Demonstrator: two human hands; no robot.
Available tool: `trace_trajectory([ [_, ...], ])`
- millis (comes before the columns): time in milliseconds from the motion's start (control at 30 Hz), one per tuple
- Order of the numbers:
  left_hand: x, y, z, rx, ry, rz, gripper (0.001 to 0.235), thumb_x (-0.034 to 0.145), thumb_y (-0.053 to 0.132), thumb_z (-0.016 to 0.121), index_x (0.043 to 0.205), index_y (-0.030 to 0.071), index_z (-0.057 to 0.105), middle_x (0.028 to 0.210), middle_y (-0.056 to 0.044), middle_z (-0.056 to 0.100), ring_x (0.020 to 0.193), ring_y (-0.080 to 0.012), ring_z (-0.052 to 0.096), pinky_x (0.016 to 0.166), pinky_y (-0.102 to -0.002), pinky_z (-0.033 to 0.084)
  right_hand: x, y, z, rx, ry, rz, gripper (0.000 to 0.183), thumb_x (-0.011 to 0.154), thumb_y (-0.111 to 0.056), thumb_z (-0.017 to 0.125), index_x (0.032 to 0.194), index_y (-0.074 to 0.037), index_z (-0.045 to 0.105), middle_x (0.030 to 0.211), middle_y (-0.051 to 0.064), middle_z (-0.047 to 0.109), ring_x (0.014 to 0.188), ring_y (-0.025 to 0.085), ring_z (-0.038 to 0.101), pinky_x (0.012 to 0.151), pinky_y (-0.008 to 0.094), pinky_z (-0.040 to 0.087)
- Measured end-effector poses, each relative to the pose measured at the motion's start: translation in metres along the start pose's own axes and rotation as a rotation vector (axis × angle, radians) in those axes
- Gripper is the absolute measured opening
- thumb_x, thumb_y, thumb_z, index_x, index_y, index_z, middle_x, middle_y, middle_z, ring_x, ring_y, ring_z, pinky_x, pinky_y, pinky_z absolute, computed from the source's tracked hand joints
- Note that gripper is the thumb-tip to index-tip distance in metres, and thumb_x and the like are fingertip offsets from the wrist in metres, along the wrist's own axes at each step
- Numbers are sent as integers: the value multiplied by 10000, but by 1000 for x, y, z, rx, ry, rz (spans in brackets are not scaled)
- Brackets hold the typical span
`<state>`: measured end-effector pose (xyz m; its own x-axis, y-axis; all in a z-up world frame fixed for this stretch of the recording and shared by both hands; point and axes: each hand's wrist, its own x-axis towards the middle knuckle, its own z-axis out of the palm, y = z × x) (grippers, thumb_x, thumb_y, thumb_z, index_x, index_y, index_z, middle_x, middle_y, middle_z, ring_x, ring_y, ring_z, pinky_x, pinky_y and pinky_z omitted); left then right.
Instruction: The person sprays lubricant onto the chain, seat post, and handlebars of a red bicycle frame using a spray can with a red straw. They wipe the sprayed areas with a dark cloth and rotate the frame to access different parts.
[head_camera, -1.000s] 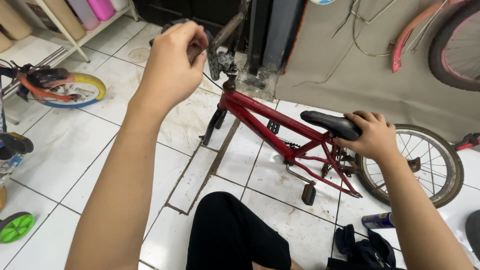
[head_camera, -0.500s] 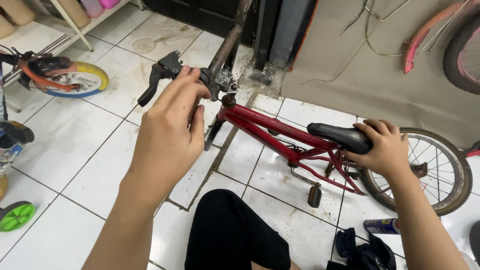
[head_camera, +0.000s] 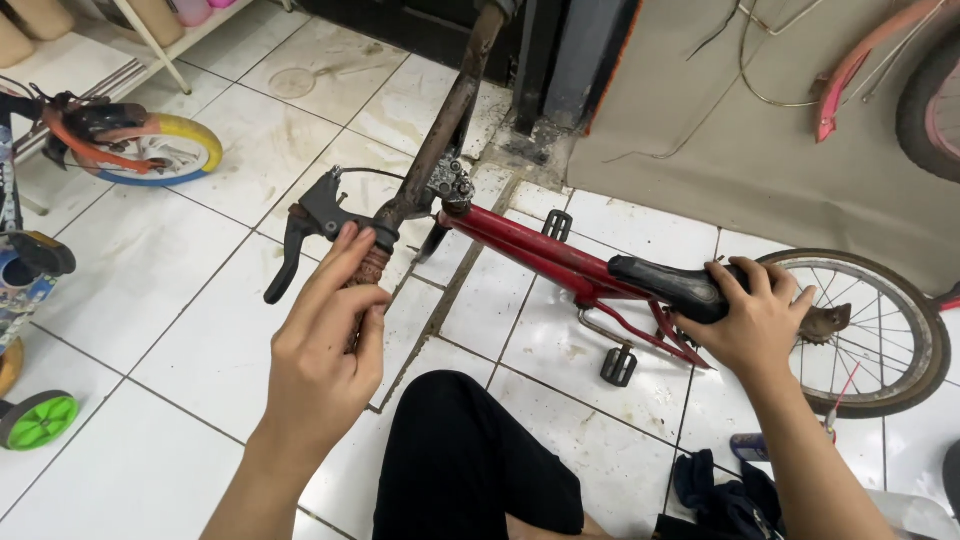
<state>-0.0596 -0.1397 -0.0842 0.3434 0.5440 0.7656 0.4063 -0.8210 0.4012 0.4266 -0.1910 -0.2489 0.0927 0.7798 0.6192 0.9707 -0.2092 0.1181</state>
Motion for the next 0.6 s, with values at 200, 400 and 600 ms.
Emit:
trace_trajectory([
  [200,0,-16,5,34,56,-1,141,957,-165,538,981,-57,624,1425,-280,503,1392,-440,547,1205,-460,468,11,-3,15,7,95,-32,788,559,-648,830,1247,-267,783,1312,43,700,1218,371,576,986,562,387],
  [400,26,-27,11,22,-1,22,107,1015,-107,521,1033,-45,606,1423,-251,484,1418,-429,508,1228,-485,417,34,0,24,57,36,-32,811,588,-630,837,1277,-207,775,1347,104,690,1259,395,527,1022,706,327],
  [600,24,-13,14,93,22,53,132,956,-90,534,1019,-23,629,1385,-226,548,1328,-428,532,1148,-519,448,33,7,34,64,-44,-32,858,648,-636,788,1361,-171,684,1477,136,594,1373,457,475,1018,849,210],
])
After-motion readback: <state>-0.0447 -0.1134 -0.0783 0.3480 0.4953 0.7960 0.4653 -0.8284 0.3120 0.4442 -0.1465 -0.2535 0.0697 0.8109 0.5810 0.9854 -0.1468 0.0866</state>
